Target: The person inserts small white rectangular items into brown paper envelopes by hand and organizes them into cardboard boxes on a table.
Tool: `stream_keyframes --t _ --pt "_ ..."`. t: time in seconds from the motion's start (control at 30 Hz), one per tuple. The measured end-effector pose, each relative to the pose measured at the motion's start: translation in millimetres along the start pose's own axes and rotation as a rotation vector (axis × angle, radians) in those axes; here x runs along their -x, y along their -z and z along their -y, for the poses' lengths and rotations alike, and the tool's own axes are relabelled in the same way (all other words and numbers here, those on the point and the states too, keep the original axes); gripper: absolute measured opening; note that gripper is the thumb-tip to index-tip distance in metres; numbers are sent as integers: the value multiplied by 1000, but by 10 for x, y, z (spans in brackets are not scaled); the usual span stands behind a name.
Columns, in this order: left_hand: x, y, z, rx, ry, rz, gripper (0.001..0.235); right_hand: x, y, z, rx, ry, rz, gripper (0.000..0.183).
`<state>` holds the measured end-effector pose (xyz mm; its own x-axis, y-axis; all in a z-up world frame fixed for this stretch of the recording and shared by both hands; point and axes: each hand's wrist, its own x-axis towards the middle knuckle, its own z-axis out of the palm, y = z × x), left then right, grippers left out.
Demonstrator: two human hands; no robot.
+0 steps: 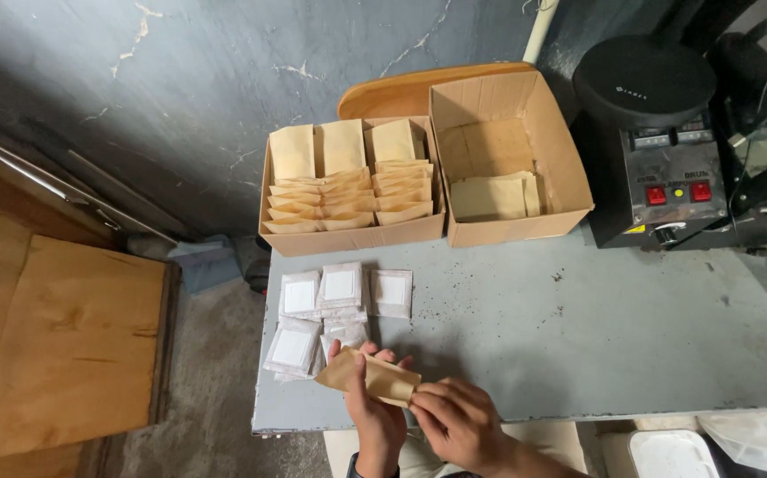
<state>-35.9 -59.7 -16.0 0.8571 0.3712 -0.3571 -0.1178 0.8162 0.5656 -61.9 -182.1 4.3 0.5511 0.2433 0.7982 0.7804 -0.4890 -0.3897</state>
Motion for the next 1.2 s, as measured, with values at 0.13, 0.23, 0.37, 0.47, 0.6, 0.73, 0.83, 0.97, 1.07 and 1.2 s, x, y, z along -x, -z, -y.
stream_keyframes --t 0.13,0.23,0.37,0.47,0.6,0.73,0.83,0.97,1.07,1.2 --pt "-19 59 62 36 -36 39 57 69 3 -1 -84 -50 130 13" --pt "-43 163 122 55 -49 131 49 196 -47 -46 -359 -242 309 21" --pt "-20 221 125 127 -45 198 43 442 -190 -169 -284 -383 540 18" --pt "-41 235 51 94 -102 191 38 559 -307 -223 -157 -236 592 24" --pt "-39 213 -115 71 -115 61 35 549 -406 -189 -73 -35 576 28" --pt "-149 437 -288 153 -199 108 29 -30 -314 -12 -242 29 443 13" --pt "-164 516 -518 201 -314 130 31 -231 -347 29 -311 10 307 23" --pt "-182 604 -680 182 -373 -26 30 -334 -578 -43 -120 -101 287 20" --pt "-166 666 -687 189 -383 -5 32 -198 -861 -176 112 -267 357 46" --pt "-174 695 -715 167 -455 26 36 -25 -1142 -370 235 -569 543 80"
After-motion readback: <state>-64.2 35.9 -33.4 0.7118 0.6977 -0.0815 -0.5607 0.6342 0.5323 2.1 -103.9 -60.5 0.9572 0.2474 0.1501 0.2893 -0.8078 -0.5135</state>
